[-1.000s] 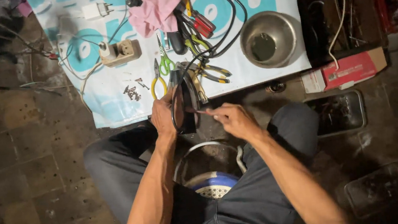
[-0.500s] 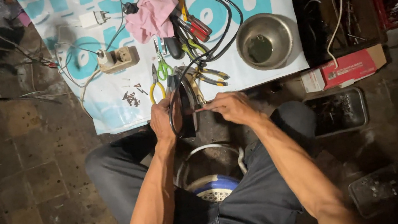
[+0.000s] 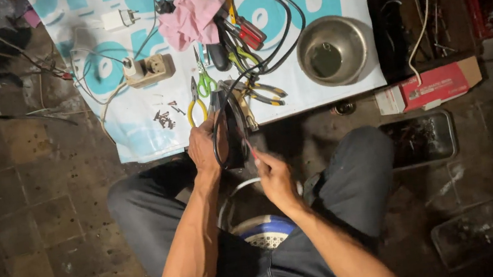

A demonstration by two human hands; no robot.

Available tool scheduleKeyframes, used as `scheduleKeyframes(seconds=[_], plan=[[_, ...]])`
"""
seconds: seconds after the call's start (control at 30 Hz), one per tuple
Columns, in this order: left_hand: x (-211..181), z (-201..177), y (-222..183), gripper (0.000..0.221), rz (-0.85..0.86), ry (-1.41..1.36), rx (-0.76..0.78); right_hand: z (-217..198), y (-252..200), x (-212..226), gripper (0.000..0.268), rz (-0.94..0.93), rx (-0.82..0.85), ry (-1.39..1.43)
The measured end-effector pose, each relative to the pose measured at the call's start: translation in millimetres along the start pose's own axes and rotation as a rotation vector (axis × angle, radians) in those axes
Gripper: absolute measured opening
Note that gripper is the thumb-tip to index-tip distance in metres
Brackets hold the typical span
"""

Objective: Cleaning the metal base of an electric iron using a toothbrush and cleaning solution to remove residue.

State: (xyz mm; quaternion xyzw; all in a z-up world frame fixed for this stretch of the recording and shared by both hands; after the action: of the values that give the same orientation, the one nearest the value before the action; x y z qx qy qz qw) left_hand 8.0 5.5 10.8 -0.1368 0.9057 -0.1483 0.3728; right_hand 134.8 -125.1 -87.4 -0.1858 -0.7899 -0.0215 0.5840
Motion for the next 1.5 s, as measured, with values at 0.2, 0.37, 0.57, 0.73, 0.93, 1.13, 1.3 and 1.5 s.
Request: scheduleKeyframes(seconds=[0.2,0.37,0.57,0.73,0.93,1.13,1.3,1.5], plan=[[7,1,1,0.059,0.002,0.039,0.038,-1,3,21,0.027,-0.037,-0.023,-0.042],[-5,-5,-2,0.059,-0.004,0.056,0.034,-21,45,42,0.024,-0.129,0.033,-0.126],[-3,-5,4,0.06,0.057,0.094,0.031,-59,91,68,0.025,-0.195,0.249,-0.432],[-4,-1,1,0.062,0.05,0.127,0.02,-37,118,95,0.026,-0.165,0.374,-0.661],[-5,-5,-2,0.063,0.072,0.115,0.033,-66,121,105,0.033,0.008,0.532,-0.794],[1,-2,2,0.063,0.077,0.128,0.029,-43,129,98,0.031,-0.097,0.473,-0.721],[4,2,7,0.058,0.084,0.131,0.036,-41,86,51,0.027,-0.095,0.251,-0.536],[-4,-7,4,0.063,0.102,0.138,0.022,-9,17,35,0.024,-0.107,0.025,-0.222]])
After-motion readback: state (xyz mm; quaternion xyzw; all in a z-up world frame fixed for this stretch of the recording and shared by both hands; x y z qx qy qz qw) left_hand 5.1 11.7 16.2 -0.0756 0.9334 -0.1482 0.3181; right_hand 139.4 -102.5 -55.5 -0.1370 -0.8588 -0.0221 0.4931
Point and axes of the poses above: each hand's wrist, its own y-axis towards the middle knuckle, its own z-axis out of the palm, x = y × z, the point moved 2 cm from there along y, towards the middle knuckle, and after that the axes turned 3 degrees about -y, right-handed, at the moved point
